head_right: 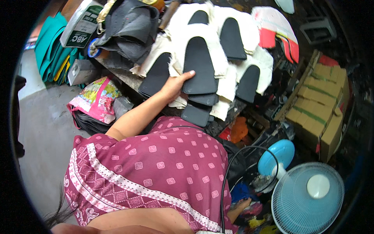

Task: The person sorts black shoe insoles on a cluttered workbench, repeatedly picking up, flipping, and restacking them. The person handles the insoles one at a time, occasionally moving other materials aside to access more insoles.

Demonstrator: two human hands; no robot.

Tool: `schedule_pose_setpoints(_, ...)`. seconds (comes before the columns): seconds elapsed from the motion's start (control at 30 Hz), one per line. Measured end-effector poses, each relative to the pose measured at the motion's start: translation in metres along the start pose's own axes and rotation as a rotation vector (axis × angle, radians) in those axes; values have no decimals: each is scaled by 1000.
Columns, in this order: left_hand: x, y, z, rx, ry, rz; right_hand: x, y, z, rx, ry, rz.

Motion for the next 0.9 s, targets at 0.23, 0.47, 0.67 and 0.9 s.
schedule_pose_setpoints(0.23, -3, -6, -8, -5, 31, -25, -46, 23, 44, 106, -16, 66)
schedule_pose_setpoints(0.47, -5, -5, -8, -3, -57, -9, -63, 30, 63, 163, -37, 101)
schedule_pose_setpoints(0.67, -5, -2, 0, 46, -142, 15, -59, 19, 68, 184, -33, 129)
schedule_pose_setpoints(0.9, -3, 3, 2, 52, -127, 10, -44, -4, 70, 177, -34, 172)
Point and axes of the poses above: each hand's wrist, its own y-axis towards the middle knuckle, its own x-axis out of the back of the hand, z = x × y, the point moved 10 cm from there along y, towards the middle knuckle, and after that the axes turned 2 degrees about x, right-handed, at the moved point
